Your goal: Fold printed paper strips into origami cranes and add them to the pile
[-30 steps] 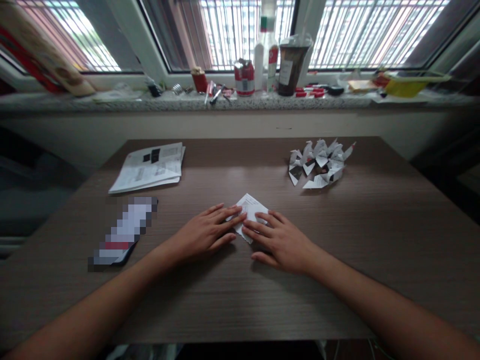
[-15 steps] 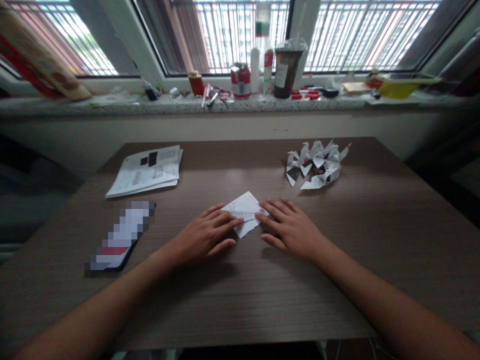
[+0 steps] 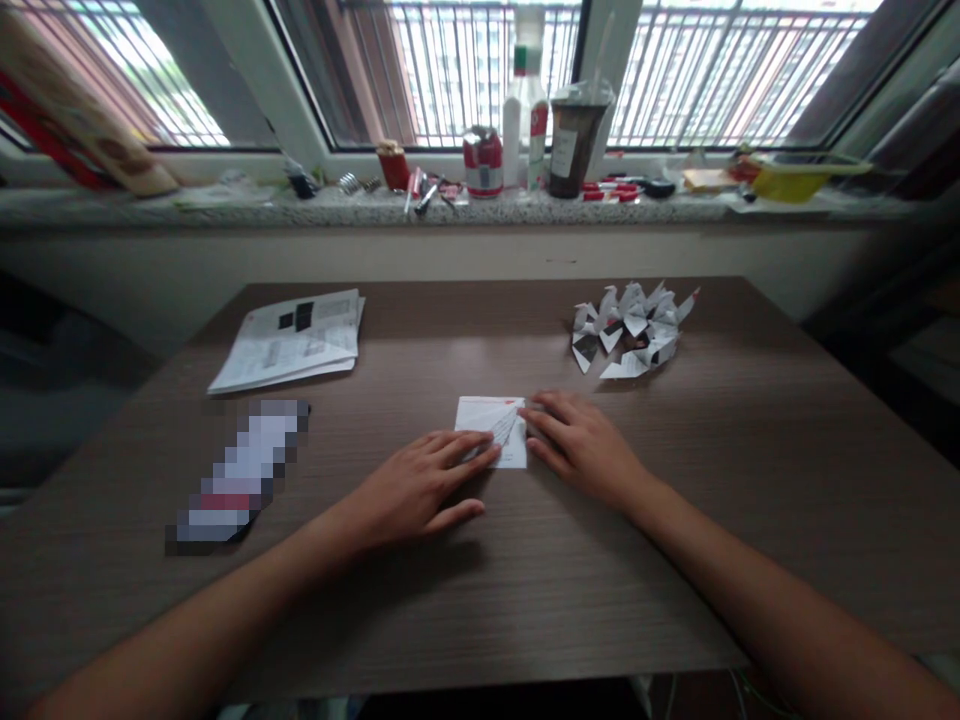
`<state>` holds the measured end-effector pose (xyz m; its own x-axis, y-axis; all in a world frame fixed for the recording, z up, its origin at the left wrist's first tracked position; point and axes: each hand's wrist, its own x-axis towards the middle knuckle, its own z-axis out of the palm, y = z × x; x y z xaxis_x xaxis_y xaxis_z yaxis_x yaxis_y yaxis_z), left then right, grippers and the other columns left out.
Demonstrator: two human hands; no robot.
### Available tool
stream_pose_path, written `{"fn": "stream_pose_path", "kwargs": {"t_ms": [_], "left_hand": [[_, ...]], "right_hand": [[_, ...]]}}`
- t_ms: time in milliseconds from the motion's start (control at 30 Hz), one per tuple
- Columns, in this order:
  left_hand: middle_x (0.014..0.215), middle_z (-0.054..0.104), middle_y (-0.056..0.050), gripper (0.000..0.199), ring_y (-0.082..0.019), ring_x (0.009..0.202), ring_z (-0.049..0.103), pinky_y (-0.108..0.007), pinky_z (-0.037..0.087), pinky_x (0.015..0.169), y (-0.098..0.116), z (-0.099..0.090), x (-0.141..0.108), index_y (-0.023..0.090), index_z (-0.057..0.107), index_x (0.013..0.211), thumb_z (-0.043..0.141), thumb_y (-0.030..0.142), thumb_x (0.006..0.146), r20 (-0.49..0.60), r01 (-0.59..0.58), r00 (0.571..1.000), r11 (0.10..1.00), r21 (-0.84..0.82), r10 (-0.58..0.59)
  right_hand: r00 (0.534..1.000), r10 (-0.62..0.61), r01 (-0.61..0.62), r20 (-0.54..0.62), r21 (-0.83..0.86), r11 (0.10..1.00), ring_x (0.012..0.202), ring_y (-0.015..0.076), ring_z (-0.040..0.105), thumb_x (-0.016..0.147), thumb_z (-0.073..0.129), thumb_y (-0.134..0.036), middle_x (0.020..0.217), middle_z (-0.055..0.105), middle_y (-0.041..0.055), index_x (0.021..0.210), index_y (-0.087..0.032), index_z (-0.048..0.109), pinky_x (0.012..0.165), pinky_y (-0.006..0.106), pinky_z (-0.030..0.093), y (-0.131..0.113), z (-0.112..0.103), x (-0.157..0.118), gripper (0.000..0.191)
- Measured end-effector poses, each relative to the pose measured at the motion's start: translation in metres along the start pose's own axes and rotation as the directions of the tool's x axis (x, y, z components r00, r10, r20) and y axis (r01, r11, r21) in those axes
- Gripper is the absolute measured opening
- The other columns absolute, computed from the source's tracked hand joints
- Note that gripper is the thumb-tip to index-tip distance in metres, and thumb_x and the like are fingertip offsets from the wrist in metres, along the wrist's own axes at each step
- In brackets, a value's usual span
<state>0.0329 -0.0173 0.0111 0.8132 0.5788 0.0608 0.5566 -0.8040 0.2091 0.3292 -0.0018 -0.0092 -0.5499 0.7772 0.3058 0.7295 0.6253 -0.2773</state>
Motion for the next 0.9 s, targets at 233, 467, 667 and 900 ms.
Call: {"fn": "stream_pose_path", "kwargs": {"t_ms": [233,467,667,900], "left_hand": [[0.156,0.050,-0.017,0.067,-0.034,0.142,0.049,-0.048,0.041,0.117,0.013,0.003,0.000,0.017,0.047,0.154,0.037,0.064,0.107,-0.050,0.023,0.998,1.000,0.004,-0.023],[0.155,0.051,-0.017,0.066,-0.034,0.142,0.050,-0.047,0.042,0.118,0.012,0.005,-0.001,0.016,0.049,0.152,0.037,0.063,0.107,-0.057,0.034,0.998,0.999,-0.016,-0.035],[0.155,0.051,-0.017,0.066,-0.034,0.142,0.050,-0.047,0.042,0.119,0.012,0.004,-0.001,0.016,0.052,0.149,0.038,0.064,0.106,-0.059,0.028,0.998,0.999,-0.030,-0.030],[0.156,0.051,-0.013,0.064,-0.033,0.147,0.045,-0.049,0.039,0.120,0.010,0.000,-0.001,0.021,0.052,0.150,0.040,0.066,0.105,-0.055,0.033,0.998,0.998,-0.055,-0.036]], "right_hand": [[0.993,0.116,-0.106,-0.034,0.211,0.972,0.092,0.0247,0.063,0.098,0.063,-0.025,0.095,0.067,0.0072,0.093,-0.022,0.064,0.082,0.038,0.051,-0.015,0.001,0.016,0.007],[0.987,0.161,-0.153,-0.024,0.199,0.968,0.085,0.0220,0.060,0.094,0.068,-0.020,0.089,0.063,0.0040,0.087,-0.022,0.062,0.077,0.034,0.046,-0.027,0.014,0.031,0.009],[0.981,0.192,-0.182,-0.034,0.191,0.965,0.081,0.0207,0.060,0.094,0.067,-0.019,0.086,0.063,0.0040,0.082,-0.021,0.061,0.074,0.032,0.045,-0.023,0.017,0.038,0.013],[0.974,0.216,-0.202,-0.069,0.171,0.964,0.079,0.0207,0.062,0.094,0.065,-0.020,0.086,0.064,0.0046,0.082,-0.021,0.064,0.072,0.032,0.047,0.007,0.021,0.055,0.012]]}}
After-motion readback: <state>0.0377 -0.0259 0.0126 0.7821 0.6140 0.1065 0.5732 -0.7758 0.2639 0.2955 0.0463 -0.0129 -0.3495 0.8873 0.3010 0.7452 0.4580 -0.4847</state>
